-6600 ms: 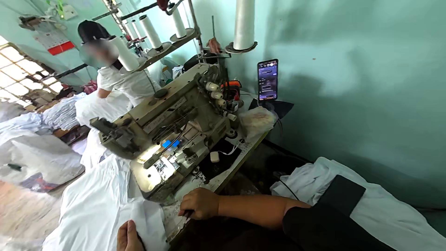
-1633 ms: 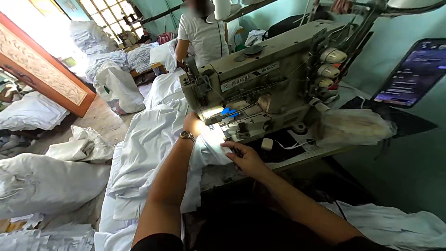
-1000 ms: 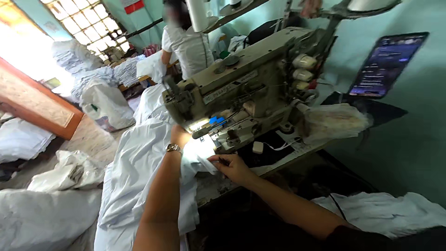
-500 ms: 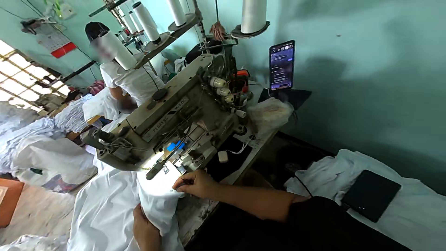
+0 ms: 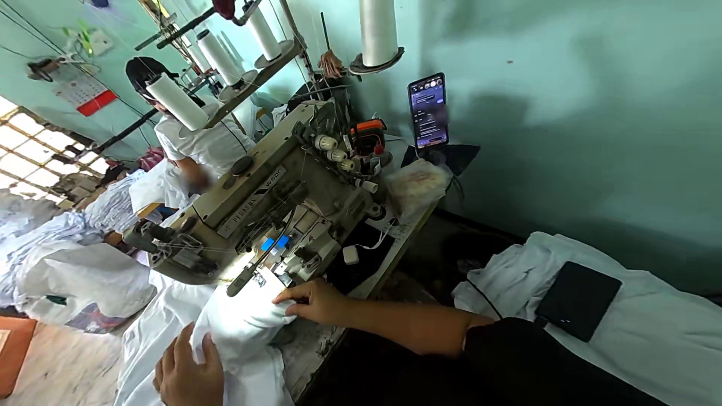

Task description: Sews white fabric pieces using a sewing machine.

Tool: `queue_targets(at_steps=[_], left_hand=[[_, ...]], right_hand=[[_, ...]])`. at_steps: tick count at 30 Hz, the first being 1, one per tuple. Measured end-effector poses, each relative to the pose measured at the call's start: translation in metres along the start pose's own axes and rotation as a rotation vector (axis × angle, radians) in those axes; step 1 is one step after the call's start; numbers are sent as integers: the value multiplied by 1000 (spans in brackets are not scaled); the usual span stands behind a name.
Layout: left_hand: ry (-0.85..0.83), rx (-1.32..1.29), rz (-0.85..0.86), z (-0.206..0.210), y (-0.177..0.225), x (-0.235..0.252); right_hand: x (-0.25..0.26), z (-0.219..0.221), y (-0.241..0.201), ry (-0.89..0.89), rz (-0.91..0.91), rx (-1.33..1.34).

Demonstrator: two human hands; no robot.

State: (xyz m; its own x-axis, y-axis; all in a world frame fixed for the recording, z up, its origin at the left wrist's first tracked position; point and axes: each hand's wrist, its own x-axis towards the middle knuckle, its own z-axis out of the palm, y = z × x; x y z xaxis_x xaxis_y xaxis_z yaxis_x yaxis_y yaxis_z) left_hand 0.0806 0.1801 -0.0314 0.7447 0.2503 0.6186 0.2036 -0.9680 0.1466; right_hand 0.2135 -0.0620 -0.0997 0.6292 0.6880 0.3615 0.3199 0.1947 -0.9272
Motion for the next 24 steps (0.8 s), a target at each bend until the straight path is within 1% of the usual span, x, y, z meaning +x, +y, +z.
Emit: queue_targets(at_steps=[2, 4, 5, 7, 8, 10, 12, 14, 15, 17, 20, 24], left_hand=[[-23, -55, 164, -3, 21, 3], [-132, -106, 310, 3, 30, 11], [-170, -106, 362, 9, 31, 16], [-172, -97, 418, 21, 29, 20], [-163, -99, 427, 25, 28, 21], [-132, -119, 417, 30, 28, 20], [-92, -140, 370, 29, 31, 18], [-71, -159, 335, 25, 32, 15], [-89, -177, 344, 24, 29, 14], [-168, -184, 380, 24, 22, 14], [-243, -144, 430, 22, 17, 18], [-253, -162, 471, 20, 15, 25]], right_hand=[[0, -1, -4, -28, -9, -108], [3, -3, -12, -36, -40, -224], [4, -4, -15, 6, -75, -261], [9, -4, -20, 108, -142, -276], [14, -5, -22, 130, -169, -262], [22, -7, -27, 106, -212, -231], [31, -7, -30, 22, -212, -231], [39, -8, -33, -77, -149, -274], [41, -8, -34, -112, -103, -295], [43, -9, -34, -120, -60, -307], [43, -7, -33, -109, -53, -315], [43, -7, -33, -103, -38, -308]])
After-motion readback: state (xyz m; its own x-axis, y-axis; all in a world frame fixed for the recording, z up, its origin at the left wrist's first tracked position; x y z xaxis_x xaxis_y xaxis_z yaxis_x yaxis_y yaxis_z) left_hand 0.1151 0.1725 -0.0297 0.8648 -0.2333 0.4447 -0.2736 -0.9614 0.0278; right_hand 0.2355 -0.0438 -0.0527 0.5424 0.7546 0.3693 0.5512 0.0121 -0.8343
